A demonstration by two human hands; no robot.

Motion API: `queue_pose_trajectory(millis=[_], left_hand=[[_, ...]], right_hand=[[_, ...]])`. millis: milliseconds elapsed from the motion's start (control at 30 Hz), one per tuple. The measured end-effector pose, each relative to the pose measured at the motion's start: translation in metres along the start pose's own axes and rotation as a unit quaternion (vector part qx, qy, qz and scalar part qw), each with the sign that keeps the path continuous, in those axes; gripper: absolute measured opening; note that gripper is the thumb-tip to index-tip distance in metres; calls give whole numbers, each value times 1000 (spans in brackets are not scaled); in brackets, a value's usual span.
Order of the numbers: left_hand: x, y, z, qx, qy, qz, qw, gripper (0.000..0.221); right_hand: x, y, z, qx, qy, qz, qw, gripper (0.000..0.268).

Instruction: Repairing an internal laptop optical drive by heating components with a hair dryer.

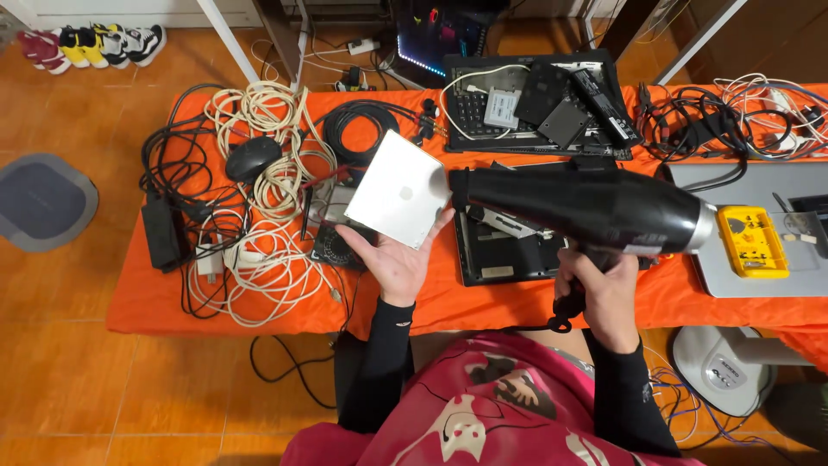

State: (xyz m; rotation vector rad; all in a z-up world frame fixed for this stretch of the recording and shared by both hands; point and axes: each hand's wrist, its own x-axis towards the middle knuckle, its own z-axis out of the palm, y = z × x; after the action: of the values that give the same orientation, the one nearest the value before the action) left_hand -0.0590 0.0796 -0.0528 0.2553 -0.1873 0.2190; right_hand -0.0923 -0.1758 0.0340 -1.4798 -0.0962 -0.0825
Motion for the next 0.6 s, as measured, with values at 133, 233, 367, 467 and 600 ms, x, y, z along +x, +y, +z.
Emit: queue_pose_trajectory(millis=[133, 233, 367, 467, 600], left_hand=[[3, 2, 1, -19, 14, -26, 999, 105], [6, 5, -5, 13, 19, -20, 1000, 102], [5, 6, -19, 63, 65, -20, 996, 91], [0, 5, -46, 46, 85, -20, 995, 86], [-4, 4, -49, 57, 71, 12, 996, 85]], right_hand=[[-2, 4, 2, -39, 10, -24, 999, 8], [-2, 6, 8, -79, 15, -38, 996, 3], [-2, 17, 15, -117, 16, -57, 991, 2], [-4, 27, 25, -135, 9, -54, 989, 0], [-4, 39, 32, -154, 16, -51, 987, 9]])
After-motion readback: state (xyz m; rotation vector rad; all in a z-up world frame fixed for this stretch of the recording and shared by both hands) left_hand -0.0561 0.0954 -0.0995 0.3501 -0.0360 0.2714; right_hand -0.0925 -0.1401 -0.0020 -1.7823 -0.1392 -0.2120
